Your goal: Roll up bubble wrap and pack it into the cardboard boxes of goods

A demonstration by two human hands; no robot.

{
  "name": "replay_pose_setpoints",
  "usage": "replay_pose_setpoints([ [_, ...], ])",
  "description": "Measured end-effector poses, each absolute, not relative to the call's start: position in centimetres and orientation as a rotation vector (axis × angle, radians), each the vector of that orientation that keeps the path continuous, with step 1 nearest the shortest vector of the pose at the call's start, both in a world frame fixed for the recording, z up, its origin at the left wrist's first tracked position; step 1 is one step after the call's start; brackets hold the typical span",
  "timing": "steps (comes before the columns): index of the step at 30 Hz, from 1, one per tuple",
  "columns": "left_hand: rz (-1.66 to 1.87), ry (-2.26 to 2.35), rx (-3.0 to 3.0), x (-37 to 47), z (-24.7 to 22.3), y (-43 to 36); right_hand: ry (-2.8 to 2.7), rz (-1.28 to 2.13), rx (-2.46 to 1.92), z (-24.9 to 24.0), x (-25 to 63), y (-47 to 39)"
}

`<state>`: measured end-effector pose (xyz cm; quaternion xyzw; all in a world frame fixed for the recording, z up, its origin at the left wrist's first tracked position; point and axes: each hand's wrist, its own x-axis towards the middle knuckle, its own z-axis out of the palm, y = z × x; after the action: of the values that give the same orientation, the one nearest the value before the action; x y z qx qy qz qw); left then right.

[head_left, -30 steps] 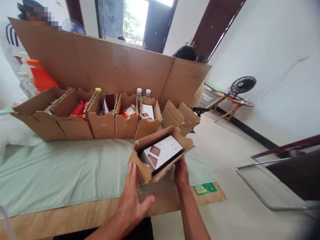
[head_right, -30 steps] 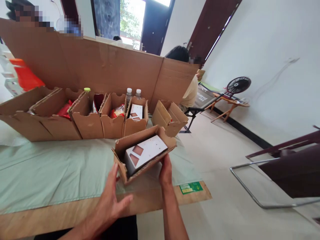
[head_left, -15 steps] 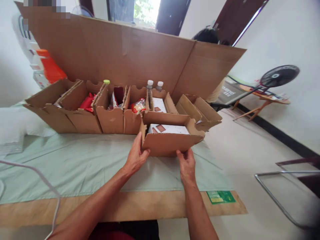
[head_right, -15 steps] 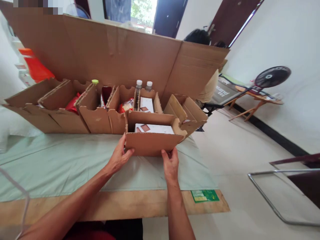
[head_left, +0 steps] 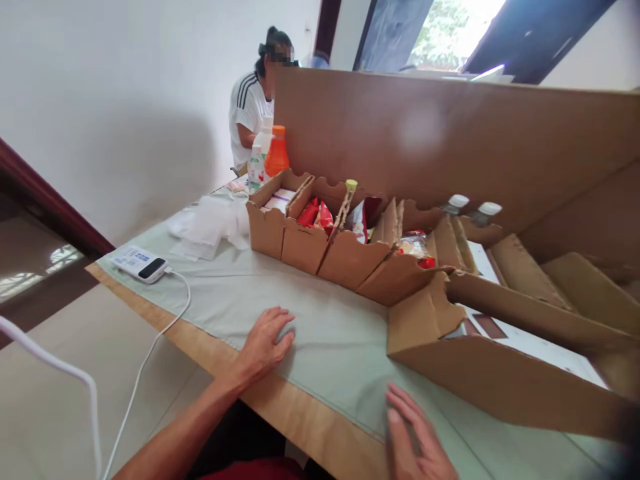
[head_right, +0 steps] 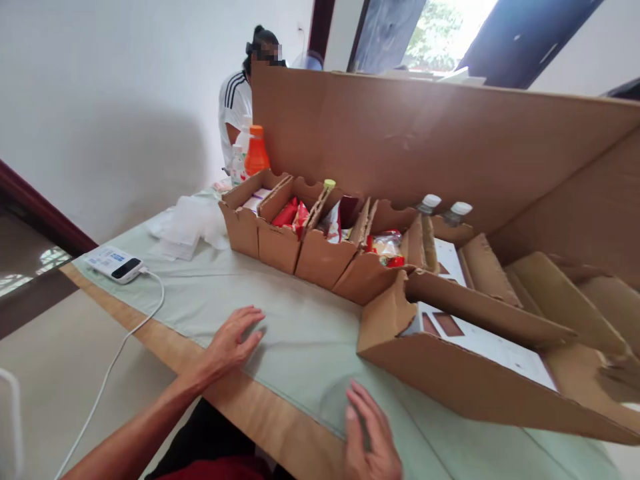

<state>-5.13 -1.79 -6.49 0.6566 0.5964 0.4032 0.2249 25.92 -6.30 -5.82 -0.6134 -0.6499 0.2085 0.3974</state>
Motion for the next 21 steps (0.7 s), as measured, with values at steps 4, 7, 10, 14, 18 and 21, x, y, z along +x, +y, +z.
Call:
replay_pose_setpoints([
  [4, 1.249, 1.651, 1.799, -7.7, -7.4, -3.2, -2.121, 0.532, -1.151, -2.3, 14.8, -0.7],
  [7, 1.314, 1.574, 1.844, -7.6, -7.7, -3.5, -2.417, 0.451, -0.918, 0.4, 6.0, 3.7],
  [10, 1.353, 1.544, 1.855, -7.3, -7.9, -3.4, -2.656, 0.225, -0.815, 2.8, -2.0, 7.8],
  [14, 1.373, 1.557, 1.84, -7.3, -8.3, -3.3, -2.861, -0.075, -0.694, 4.5, -10.7, 12.3],
  [18, 1.367, 1.551, 1.839, -7.1, -8.6, -3.2, -2.891, -0.101, -0.65, 3.3, -17.0, 14.9],
  [21, 1.404, 1.546, 1.82, -6.9, -8.9, -3.0, -2.843, -0.065, -0.664, 1.8, -20.0, 16.2],
])
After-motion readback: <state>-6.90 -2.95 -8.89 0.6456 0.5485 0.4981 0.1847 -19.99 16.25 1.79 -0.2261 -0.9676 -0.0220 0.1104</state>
